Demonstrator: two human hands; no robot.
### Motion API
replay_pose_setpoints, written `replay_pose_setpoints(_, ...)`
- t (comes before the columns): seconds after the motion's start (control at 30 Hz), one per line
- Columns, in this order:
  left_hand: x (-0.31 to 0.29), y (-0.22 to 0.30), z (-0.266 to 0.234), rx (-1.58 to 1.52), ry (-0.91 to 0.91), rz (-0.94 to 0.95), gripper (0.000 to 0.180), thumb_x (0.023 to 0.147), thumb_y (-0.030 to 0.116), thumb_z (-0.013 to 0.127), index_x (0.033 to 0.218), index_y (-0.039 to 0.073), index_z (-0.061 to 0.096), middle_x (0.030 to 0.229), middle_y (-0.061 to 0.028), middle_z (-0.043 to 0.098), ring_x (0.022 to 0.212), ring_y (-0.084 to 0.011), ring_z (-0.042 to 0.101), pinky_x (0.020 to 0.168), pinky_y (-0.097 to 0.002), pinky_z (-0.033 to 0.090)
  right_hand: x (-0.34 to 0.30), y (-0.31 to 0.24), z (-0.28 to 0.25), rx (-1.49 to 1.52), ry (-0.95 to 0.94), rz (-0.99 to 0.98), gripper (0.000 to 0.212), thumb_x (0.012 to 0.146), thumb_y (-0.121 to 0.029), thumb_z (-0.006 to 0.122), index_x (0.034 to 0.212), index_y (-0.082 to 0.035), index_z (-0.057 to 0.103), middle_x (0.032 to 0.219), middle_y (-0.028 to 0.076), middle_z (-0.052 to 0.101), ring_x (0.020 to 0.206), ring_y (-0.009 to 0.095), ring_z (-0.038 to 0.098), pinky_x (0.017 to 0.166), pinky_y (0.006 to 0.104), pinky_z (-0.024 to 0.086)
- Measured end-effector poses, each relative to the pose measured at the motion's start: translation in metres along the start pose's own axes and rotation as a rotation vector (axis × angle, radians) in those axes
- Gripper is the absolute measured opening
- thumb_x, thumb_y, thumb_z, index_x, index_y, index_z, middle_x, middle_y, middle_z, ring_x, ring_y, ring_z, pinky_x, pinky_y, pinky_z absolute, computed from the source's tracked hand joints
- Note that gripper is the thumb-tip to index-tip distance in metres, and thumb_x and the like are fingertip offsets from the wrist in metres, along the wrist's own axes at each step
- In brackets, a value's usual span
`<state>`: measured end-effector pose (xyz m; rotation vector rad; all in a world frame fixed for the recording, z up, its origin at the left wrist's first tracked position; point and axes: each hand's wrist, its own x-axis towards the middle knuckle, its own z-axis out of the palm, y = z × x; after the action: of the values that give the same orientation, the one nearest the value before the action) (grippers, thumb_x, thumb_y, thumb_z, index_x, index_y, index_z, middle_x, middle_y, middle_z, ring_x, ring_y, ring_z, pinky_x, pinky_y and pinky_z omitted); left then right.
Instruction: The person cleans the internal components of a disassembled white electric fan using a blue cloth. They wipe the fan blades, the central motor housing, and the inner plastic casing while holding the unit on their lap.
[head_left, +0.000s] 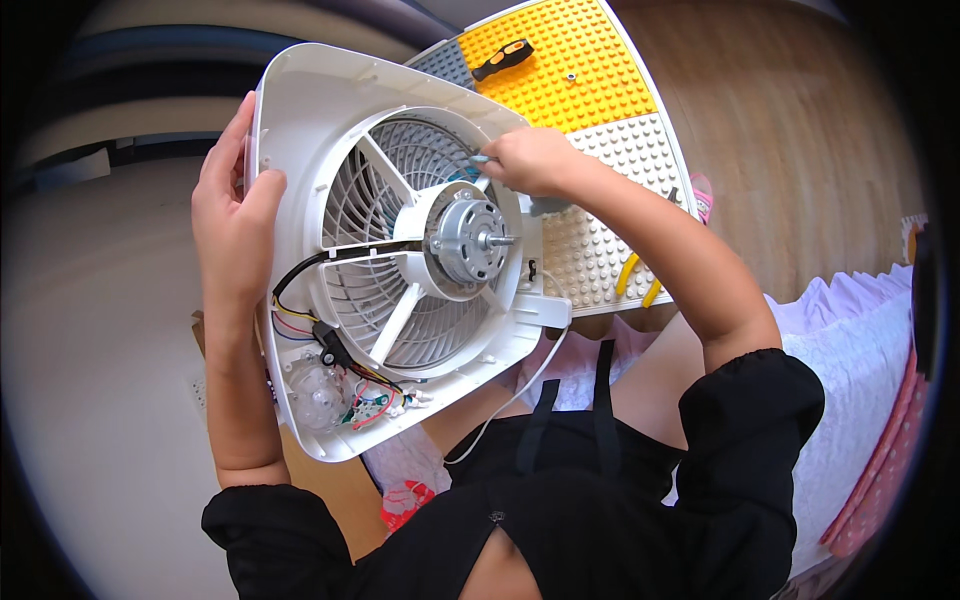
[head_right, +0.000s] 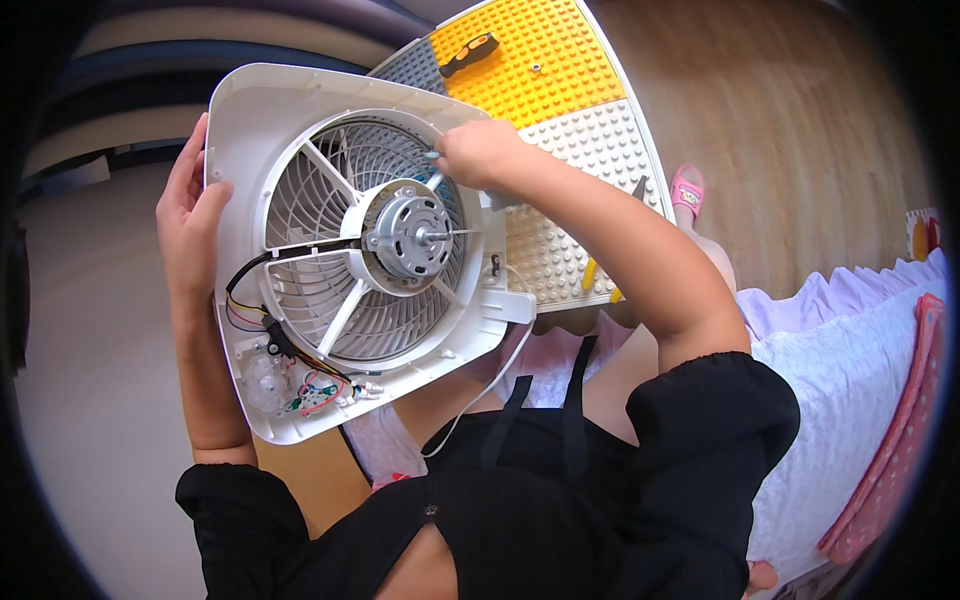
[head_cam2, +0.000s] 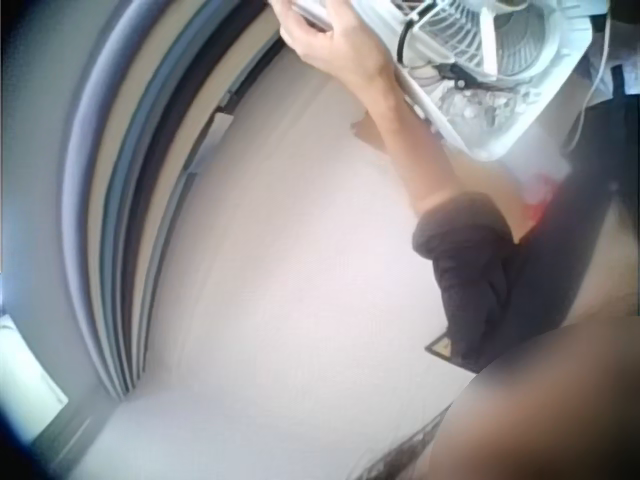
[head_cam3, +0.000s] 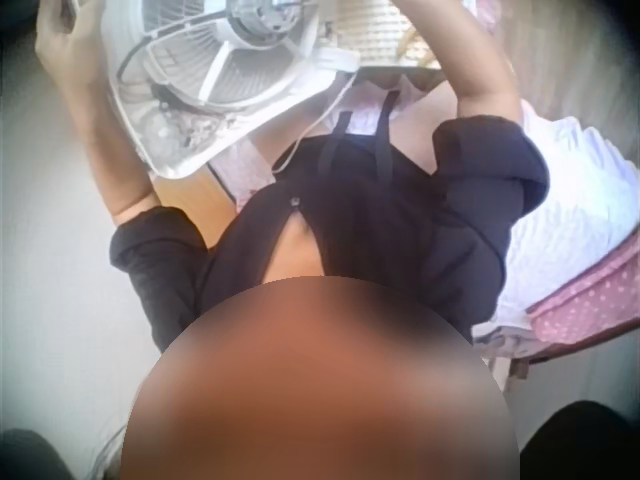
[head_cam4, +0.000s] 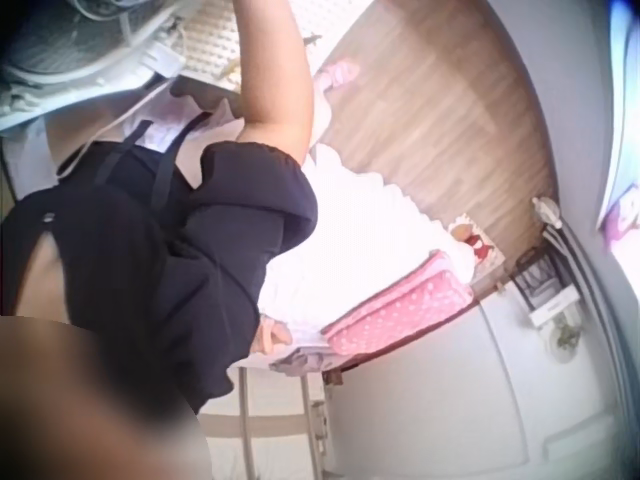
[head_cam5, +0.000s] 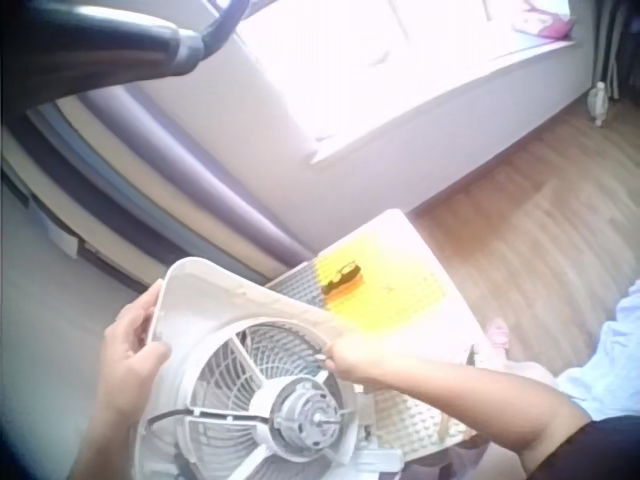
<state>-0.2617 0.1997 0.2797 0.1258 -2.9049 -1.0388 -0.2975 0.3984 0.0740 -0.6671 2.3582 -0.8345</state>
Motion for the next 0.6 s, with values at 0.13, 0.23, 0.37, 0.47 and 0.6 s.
replay_pose_setpoints(0.13,0.0,0.004,-0.001,0.027,-0.006,-0.011,0.056,0.075,0.002,0.047,0.131,0.003,0.048,0.121,-0.0117,0.051,0.1,-0.015,0.053,0.089,-0.0257,0.041,0.004,0.019,0.021,0.042,0.257,-0.241,0.022,0.08,-0.025,0.056,0.085,-0.004,0.061,0.084,0.016,0.062,0.084,0.033,0.06,0.074,0.043,0.049)
replay_pose_setpoints(0.23,-0.001,0.003,0.0,0.01,0.001,0.0,0.056,0.075,0.001,0.047,0.131,0.002,0.048,0.12,-0.0117,0.052,0.1,-0.0152,0.053,0.089,-0.0253,0.041,-0.002,0.023,0.035,0.065,0.343,-0.232,0.021,0.083,-0.021,0.056,0.086,-0.001,0.059,0.086,0.019,0.057,0.085,0.035,0.057,0.075,0.0427,0.047)
replay_pose_setpoints(0.37,-0.001,0.003,0.001,-0.059,0.012,-0.029,0.057,0.074,0.0,0.047,0.131,0.0,0.048,0.115,-0.0113,0.055,0.1,-0.0153,0.054,0.089,-0.0251,0.04,-0.022,0.015,0.001,0.108,0.177,0.097,0.021,0.083,-0.019,0.054,0.081,0.001,0.06,0.077,0.02,0.061,0.078,0.036,0.06,0.073,0.0437,0.048)
replay_pose_setpoints(0.47,0.001,0.0,-0.007,-0.13,-0.026,-0.072,0.06,0.071,-0.003,0.047,0.131,-0.001,0.047,0.114,-0.0119,0.057,0.101,-0.0162,0.054,0.091,-0.026,0.04,-0.044,0.035,-0.014,0.659,0.402,0.196,0.028,0.085,-0.025,0.055,0.091,0.002,0.061,0.082,0.017,0.064,0.077,0.027,0.062,0.073,0.0369,0.05)
replay_pose_setpoints(0.6,-0.012,-0.006,-0.019,-0.148,0.01,-0.054,0.066,0.066,-0.005,0.044,0.131,-0.003,0.045,0.116,-0.0149,0.056,0.105,-0.0187,0.054,0.095,-0.0279,0.038,-0.093,0.041,-0.029,1.464,0.201,0.174,0.037,0.087,-0.023,0.06,0.115,-0.001,0.051,0.102,0.007,0.06,0.087,0.013,0.059,0.075,0.0272,0.049)
